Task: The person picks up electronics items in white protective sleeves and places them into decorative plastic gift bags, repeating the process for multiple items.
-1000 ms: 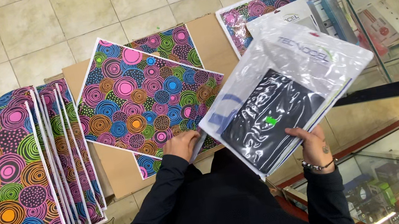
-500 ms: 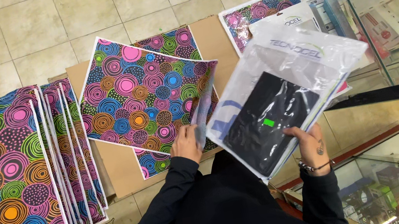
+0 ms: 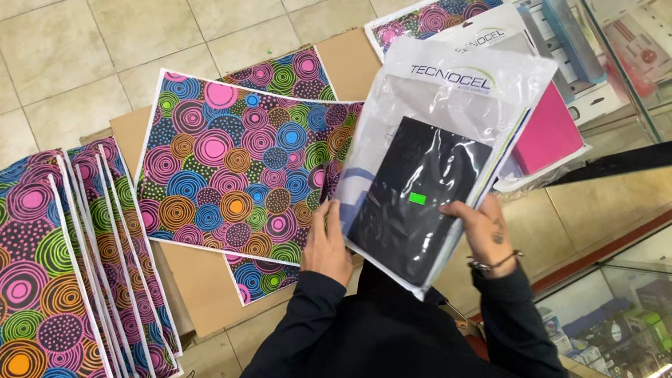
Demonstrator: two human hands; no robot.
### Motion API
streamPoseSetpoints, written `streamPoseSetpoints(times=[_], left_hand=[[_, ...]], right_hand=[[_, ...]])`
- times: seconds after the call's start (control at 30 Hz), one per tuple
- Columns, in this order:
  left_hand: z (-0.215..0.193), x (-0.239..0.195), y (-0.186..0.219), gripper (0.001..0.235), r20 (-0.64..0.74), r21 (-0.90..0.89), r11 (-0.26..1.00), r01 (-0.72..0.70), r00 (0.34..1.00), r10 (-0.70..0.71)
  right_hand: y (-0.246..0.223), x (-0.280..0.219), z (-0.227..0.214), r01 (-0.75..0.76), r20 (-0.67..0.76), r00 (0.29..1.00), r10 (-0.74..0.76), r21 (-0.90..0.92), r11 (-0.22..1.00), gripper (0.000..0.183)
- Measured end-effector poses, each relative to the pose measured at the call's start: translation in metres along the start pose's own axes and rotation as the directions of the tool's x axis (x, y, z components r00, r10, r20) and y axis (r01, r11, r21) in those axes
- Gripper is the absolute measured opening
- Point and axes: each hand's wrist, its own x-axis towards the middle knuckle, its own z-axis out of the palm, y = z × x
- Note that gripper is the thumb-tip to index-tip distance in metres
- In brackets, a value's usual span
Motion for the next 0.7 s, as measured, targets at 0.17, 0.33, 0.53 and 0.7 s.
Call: streamPoseSetpoints(times=[0.17,0.33,0.53,0.7], left_hand=[[-0.015,-0.007,0.022,0.102,0.126,0.013,1.0,0.009,0.992,-0.01],[-0.014,-0.011,0.027,0.1,0.132,-0.051,0.999,-0.009,0.991,0.015],[-0.024,-0.014,0.037,0.099,0.151,-0.122,0.991,-0.054,0.986,0.073],[-0.03,-0.015,0.048,0.096,0.231,-0.18,0.983,-0.031,0.97,0.073]], right_hand=[[0.034,0.025,0.031,0.038,-0.067,0.997,-0.034,0.062,0.997,0.051],[0.059,0.029,0.055,0.113,-0.125,0.988,-0.087,0.221,0.969,0.045],[0.072,0.023,0.085,0.148,-0.167,0.983,-0.08,0.454,0.878,0.05],[0.081,0.017,0.103,0.18,-0.223,0.971,-0.079,0.478,0.859,0.062]])
